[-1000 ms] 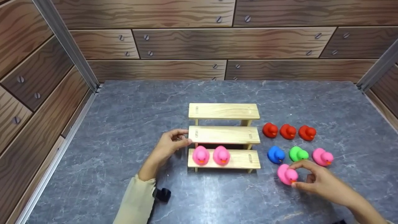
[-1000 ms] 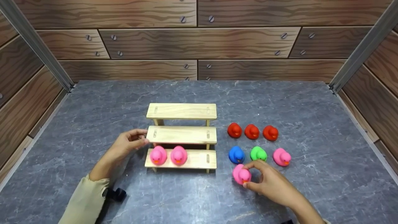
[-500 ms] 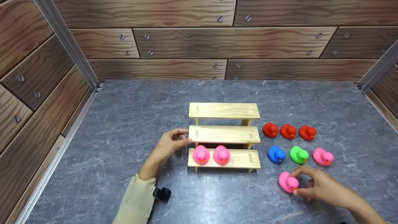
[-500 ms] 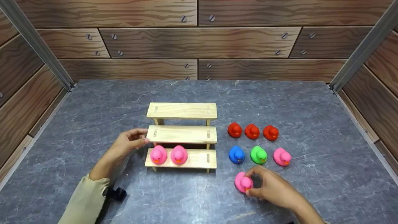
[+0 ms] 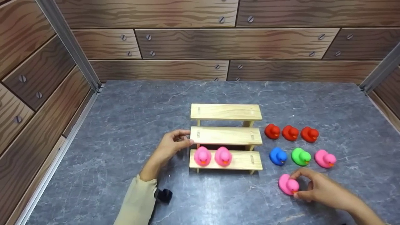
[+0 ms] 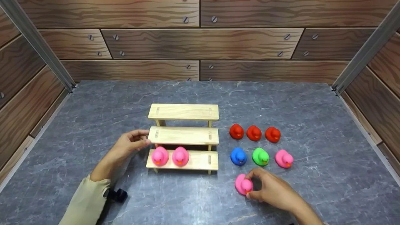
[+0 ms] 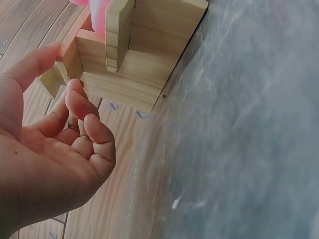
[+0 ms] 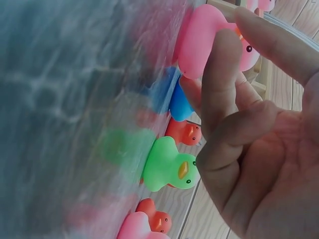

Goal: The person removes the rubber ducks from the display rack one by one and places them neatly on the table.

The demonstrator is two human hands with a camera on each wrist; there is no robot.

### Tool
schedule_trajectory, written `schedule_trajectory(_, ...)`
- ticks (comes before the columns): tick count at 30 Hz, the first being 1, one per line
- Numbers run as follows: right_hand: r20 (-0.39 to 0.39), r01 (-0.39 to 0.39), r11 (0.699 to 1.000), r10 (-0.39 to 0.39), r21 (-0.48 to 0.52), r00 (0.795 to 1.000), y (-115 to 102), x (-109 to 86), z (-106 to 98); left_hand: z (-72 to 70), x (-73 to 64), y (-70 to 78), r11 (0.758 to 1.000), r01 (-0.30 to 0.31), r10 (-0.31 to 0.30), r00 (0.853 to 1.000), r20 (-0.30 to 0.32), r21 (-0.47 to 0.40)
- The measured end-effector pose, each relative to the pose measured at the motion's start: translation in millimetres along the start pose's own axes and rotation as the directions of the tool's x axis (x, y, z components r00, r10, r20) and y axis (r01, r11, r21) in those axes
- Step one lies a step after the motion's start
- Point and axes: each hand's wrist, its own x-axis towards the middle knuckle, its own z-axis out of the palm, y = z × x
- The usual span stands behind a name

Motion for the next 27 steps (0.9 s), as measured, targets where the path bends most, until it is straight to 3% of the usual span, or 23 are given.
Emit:
schedule_trajectory(11,-0.056,0.075,0.993,-0.081,-0.089,0.995,2,-1.9,3,0.3,0.7,-0.6,1.000,-0.007,0.007,1.000,0.011,-0.002)
schedule_trajectory(16,-0.039,0.117,0.991,-0.119,-0.064,0.992,2,-5.8,-2,-0.2,-0.6,-0.2,1.000,-0.003,0.004,1.000,0.010,-0.004)
schedule_trajectory(20,-0.072,0.189,0.981,-0.191,-0.042,0.979,1,-10.7,-7,-0.4,-1.0,-1.0,1.000,-0.001,0.001,1.000,0.012,-0.009)
schedule_trajectory(27,-0.073,0.168,0.985,-0.166,0.029,0.983,-9,-13.8,-14,-0.4,-1.3,0.0,1.000,-0.001,0.001,1.000,0.012,-0.002)
